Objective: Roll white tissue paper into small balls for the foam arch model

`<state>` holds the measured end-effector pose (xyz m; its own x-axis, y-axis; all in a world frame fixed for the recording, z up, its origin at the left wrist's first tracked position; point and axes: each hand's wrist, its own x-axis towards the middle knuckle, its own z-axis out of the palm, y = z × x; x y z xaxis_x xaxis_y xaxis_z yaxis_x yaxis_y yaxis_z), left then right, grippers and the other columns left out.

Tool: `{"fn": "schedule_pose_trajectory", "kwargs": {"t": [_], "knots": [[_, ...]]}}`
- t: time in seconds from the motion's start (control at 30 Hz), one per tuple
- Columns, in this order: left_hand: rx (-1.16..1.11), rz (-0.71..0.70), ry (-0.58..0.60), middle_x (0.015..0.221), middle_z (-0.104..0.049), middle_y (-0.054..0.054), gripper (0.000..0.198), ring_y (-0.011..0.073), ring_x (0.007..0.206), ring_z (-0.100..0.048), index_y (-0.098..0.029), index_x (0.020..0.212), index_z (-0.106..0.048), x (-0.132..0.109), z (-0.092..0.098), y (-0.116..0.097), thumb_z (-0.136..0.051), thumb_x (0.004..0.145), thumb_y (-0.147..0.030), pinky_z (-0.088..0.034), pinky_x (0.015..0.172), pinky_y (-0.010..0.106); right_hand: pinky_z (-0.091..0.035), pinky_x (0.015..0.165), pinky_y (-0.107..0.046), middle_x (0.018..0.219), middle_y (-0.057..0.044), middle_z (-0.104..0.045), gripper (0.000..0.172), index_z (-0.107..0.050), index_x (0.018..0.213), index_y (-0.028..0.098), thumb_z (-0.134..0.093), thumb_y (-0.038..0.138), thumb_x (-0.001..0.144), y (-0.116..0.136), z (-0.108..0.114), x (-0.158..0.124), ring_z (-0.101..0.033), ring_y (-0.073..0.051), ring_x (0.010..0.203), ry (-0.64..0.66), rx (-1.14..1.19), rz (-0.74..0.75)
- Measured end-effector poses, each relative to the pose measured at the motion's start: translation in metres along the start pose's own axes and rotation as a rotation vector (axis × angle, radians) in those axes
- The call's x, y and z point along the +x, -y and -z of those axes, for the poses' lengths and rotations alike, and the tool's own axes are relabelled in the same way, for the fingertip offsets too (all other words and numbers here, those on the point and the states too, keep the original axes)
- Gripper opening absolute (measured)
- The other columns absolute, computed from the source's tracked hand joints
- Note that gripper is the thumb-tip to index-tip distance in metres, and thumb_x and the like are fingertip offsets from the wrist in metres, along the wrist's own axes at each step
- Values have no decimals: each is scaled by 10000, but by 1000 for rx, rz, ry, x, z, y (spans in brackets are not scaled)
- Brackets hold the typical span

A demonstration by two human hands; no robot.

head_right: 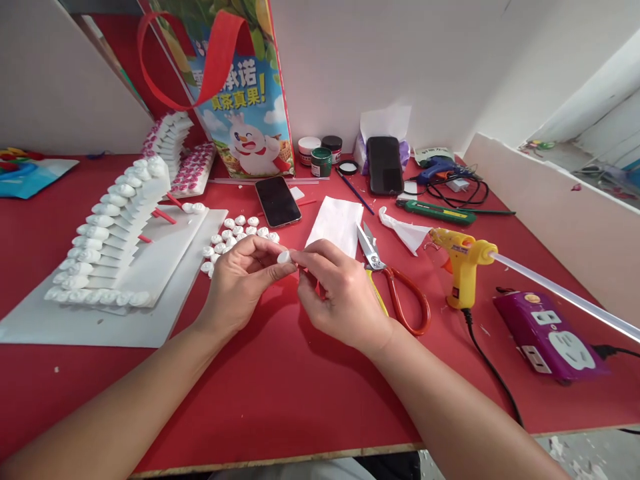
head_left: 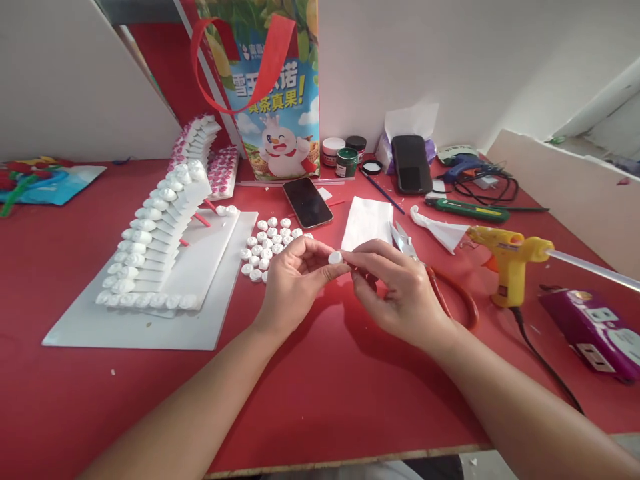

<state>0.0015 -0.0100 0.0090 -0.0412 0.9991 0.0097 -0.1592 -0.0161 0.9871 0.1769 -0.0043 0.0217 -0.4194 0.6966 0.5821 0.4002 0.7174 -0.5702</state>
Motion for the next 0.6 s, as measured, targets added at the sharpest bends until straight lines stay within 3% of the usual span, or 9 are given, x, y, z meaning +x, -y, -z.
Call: {"fn": "schedule_pose_trajectory", "kwargs": {"t": [0.37, 0.6], "knots": [[33, -66, -21, 780, -700, -13, 256, 118, 737, -664, -179, 827, -695, 0, 0, 2, -901, 737, -301, -556, 688, 219, -541, 653, -267, 1009, -126, -695, 340, -728, 1158, 151, -529, 36, 907, -2, -1, -1, -676, -154, 776, 2, 36, 31], [57, -241, -80, 823, -685, -12, 280, 111, 777, -672, -178, 828, -662, 4, 1, 5, -912, 726, -254, -569, 766, 224, -528, 647, -254, 958, -97, -725, 299, -769, 1072, 155, -538, 56, 909, -1, 0, -1, -660, -134, 739, 13, -12, -25]]}}
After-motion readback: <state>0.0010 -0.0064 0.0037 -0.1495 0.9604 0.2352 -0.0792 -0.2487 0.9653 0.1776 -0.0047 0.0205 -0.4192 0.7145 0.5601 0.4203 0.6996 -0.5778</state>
